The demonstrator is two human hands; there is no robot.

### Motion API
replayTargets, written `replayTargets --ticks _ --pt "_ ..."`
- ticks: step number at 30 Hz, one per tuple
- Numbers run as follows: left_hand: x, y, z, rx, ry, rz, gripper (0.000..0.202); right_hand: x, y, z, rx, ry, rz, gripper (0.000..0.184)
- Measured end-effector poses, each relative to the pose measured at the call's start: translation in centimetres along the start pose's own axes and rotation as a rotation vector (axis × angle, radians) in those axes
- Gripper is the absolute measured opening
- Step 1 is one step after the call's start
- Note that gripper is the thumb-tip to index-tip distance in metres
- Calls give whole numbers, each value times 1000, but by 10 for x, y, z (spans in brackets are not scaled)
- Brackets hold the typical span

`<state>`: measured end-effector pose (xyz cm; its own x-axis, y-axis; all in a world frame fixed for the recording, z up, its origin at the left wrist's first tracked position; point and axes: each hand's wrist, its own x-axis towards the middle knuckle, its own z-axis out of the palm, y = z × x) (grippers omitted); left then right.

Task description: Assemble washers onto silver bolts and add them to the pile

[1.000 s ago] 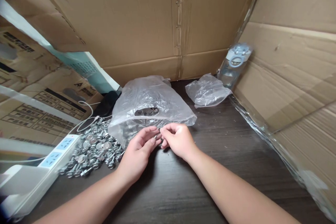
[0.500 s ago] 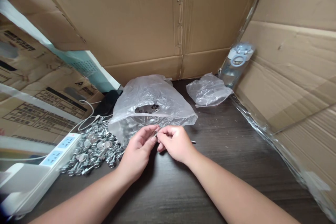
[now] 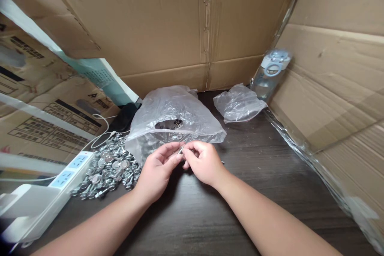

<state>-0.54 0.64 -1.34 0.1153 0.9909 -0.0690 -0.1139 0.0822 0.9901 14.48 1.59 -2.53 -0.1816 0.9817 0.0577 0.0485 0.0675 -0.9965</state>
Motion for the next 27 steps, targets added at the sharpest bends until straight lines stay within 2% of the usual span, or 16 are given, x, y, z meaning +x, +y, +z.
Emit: replayTargets --ticks 3,10,17,22,27 --pt "1 1 0 -4 -10 -13 33 0 -3 -3 -16 -14 -7 20" --pt "-1 6 3 -62 54 -69 38 0 -6 -7 -41 -62 -34 19" --pt "-4 11 3 -46 -58 -68 30 1 -4 -10 75 -137 18 22" --pt "-3 11 2 -8 -130 -58 26 1 -4 -9 48 -143 9 24" --pt "-2 10 2 -5 -133 -64 27 1 -5 -12 85 -172 14 23"
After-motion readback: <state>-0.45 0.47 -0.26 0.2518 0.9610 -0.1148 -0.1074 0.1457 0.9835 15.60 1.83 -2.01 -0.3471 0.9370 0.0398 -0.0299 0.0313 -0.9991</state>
